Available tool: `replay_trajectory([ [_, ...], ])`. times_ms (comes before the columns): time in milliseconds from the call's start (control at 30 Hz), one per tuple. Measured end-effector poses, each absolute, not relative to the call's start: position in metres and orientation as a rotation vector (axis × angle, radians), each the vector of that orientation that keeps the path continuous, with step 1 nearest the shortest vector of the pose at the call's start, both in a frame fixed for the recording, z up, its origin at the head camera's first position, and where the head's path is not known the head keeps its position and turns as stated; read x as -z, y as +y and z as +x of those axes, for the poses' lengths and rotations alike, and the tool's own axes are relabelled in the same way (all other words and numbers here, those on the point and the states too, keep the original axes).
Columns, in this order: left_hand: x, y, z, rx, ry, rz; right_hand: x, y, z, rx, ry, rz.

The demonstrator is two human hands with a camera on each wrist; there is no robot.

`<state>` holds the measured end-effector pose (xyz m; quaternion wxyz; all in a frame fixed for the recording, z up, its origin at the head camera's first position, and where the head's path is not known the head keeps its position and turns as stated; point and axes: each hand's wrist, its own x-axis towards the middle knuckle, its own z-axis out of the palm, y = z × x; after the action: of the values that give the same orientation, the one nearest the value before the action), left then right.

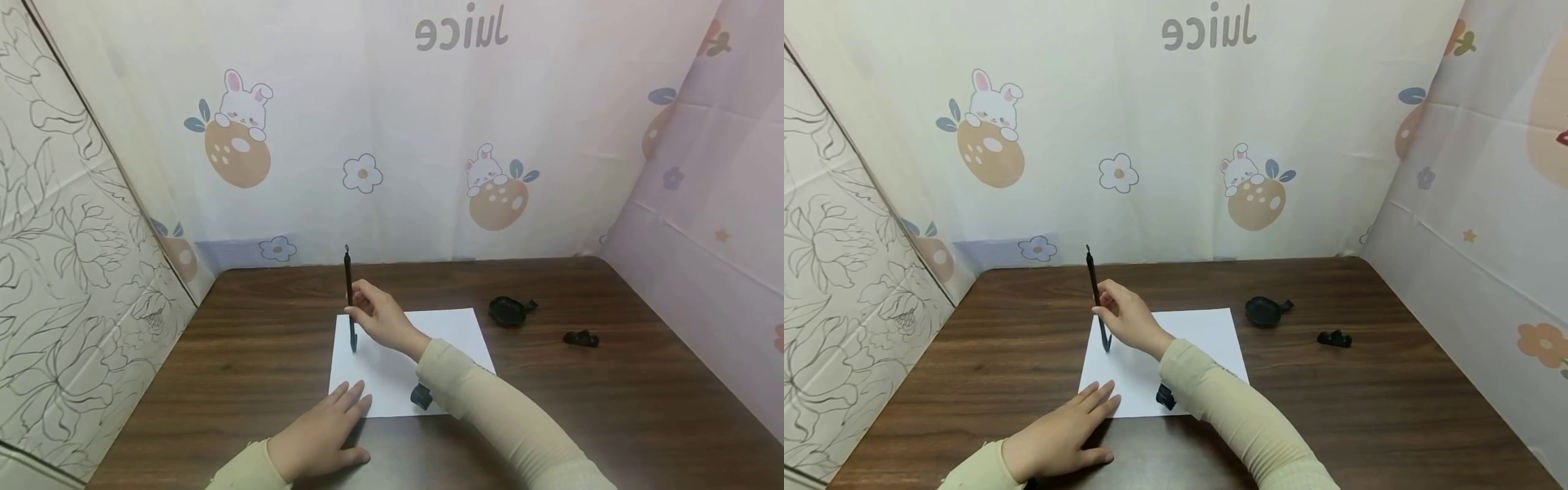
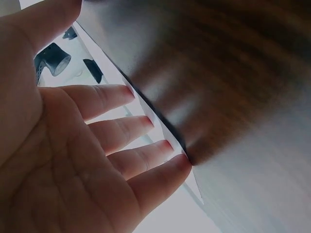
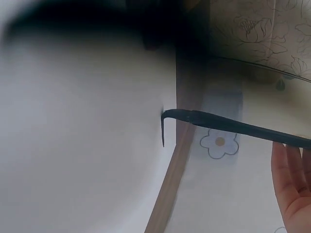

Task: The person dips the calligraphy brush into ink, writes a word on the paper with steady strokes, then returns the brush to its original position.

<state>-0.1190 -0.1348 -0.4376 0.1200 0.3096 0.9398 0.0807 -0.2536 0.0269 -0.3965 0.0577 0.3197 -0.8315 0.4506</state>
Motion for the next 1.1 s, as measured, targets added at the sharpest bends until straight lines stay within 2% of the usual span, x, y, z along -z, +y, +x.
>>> replay_trajectory([
  [1100, 0.436, -0.136, -0.117, -0.240, 2.787, 0.952, 0.395, 0.029, -0.243, -1.492, -2.558, 1.038],
])
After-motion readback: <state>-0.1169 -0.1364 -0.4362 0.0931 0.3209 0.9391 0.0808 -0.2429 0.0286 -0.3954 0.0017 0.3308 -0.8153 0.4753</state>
